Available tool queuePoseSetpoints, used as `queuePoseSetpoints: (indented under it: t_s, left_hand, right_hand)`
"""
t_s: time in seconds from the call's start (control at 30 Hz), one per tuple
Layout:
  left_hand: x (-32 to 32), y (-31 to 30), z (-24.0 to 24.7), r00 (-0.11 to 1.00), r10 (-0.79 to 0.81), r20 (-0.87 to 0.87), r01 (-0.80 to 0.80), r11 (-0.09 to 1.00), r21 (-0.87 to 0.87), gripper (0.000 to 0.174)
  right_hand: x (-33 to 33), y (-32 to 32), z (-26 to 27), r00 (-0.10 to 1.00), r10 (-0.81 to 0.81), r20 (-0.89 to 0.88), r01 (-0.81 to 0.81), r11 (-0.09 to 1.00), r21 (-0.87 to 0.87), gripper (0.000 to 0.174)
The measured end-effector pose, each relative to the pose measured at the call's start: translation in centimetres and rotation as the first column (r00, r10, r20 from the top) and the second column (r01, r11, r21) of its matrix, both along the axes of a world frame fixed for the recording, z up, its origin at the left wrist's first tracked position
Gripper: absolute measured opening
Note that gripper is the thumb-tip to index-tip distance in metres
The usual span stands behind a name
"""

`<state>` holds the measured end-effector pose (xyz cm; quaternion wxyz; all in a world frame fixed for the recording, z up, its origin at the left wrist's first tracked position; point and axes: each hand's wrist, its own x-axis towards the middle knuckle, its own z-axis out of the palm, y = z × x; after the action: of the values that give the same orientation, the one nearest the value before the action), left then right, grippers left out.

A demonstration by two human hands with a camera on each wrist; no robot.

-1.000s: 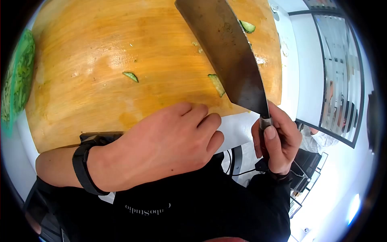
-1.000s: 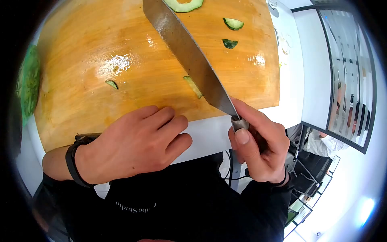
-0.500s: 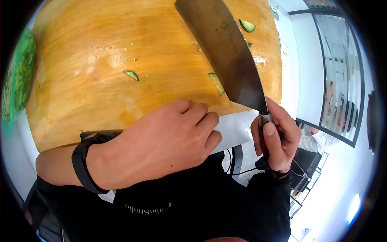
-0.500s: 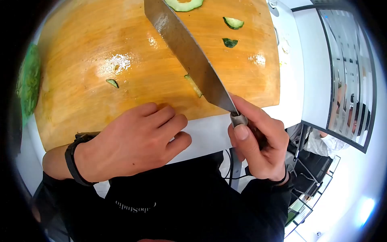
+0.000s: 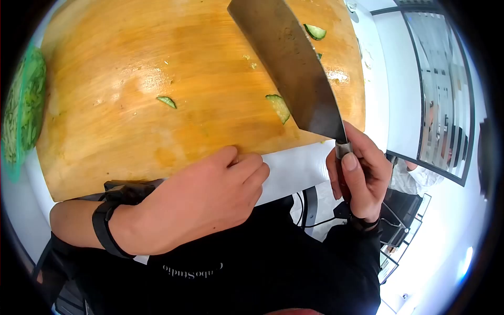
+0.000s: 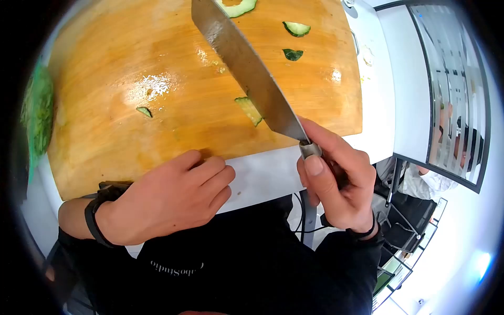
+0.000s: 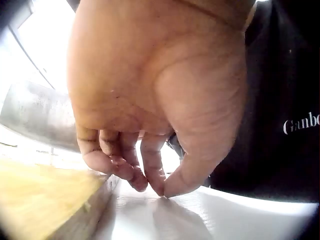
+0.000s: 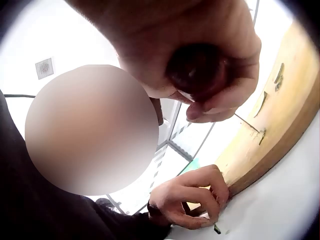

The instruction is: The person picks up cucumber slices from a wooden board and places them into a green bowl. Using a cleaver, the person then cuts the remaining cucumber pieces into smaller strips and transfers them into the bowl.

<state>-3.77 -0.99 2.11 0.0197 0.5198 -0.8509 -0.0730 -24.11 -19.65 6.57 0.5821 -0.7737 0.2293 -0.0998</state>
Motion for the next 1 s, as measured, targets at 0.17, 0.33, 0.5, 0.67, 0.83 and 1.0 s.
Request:
queuePoseSetpoints:
  t_s: [0.17, 0.33, 0.5, 0.67, 0.83, 1.0]
  left_hand:
    - [0.1, 0.0, 0.1, 1.000, 0.010, -0.025, -0.010, 1.000, -0.002, 0.011]
    - [0.9, 0.1, 1.6, 0.997, 0.048, -0.056, -0.048, 0.999, 0.003, 0.012]
    - [2.5, -0.4, 2.1, 0.966, 0.188, -0.179, -0.199, 0.979, -0.047, 0.017]
    - [3.3, -1.0, 2.0, 0.964, 0.234, -0.125, -0.236, 0.972, -0.006, 0.032]
    - [3.4, -1.5, 1.5, 0.960, 0.226, -0.166, -0.205, 0.970, 0.133, 0.059]
    - [3.4, -1.9, 1.4, 0.955, 0.228, -0.189, -0.197, 0.966, 0.167, 0.066]
  right_hand:
    - [0.1, 0.1, -0.2, 1.000, 0.001, -0.031, -0.002, 0.999, -0.036, 0.042]
    - [0.1, 0.1, -0.2, 0.999, 0.022, -0.034, -0.023, 1.000, -0.019, 0.042]
    - [-0.1, 0.2, -0.4, 0.998, -0.040, 0.052, 0.037, 0.998, 0.049, 0.042]
    - [-1.9, -1.2, -1.5, 0.972, -0.228, 0.062, 0.212, 0.958, 0.194, 0.048]
    - [-4.3, -1.6, -2.9, 0.954, -0.299, 0.010, 0.276, 0.893, 0.355, 0.051]
    - [-4.1, 0.0, -3.3, 0.948, -0.310, -0.074, 0.311, 0.847, 0.431, 0.050]
